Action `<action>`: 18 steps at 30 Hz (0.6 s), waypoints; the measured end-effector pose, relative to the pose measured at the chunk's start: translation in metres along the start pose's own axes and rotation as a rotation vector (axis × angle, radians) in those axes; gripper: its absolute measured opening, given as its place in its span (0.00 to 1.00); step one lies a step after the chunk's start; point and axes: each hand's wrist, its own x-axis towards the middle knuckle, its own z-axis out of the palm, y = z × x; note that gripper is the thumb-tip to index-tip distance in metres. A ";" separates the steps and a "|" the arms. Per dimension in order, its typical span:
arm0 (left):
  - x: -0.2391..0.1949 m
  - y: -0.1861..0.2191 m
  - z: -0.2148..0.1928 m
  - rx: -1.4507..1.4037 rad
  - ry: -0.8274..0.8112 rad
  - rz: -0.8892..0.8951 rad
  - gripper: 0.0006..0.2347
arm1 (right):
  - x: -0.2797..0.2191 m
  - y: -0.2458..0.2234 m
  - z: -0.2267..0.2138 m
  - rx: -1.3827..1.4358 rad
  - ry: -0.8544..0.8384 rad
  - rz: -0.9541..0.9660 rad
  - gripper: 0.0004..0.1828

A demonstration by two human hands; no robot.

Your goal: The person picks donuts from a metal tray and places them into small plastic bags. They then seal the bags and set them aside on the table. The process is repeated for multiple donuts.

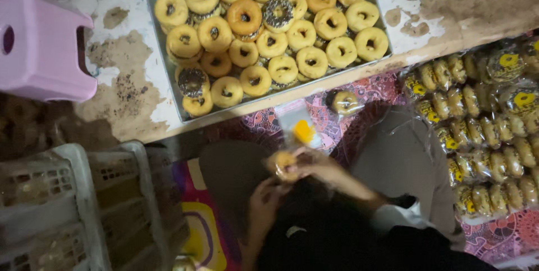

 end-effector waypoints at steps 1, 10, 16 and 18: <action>0.015 0.004 0.016 0.086 -0.117 0.157 0.24 | 0.001 -0.017 -0.033 -0.010 0.016 0.066 0.18; 0.198 0.020 0.068 1.214 0.148 0.527 0.39 | 0.037 -0.106 -0.139 -1.096 0.845 -0.253 0.12; 0.223 -0.007 0.062 1.434 0.201 0.536 0.47 | 0.137 -0.043 -0.041 -1.668 0.205 -0.796 0.09; 0.224 -0.001 0.062 1.398 0.221 0.542 0.45 | 0.173 -0.041 -0.032 -1.640 0.068 -0.452 0.13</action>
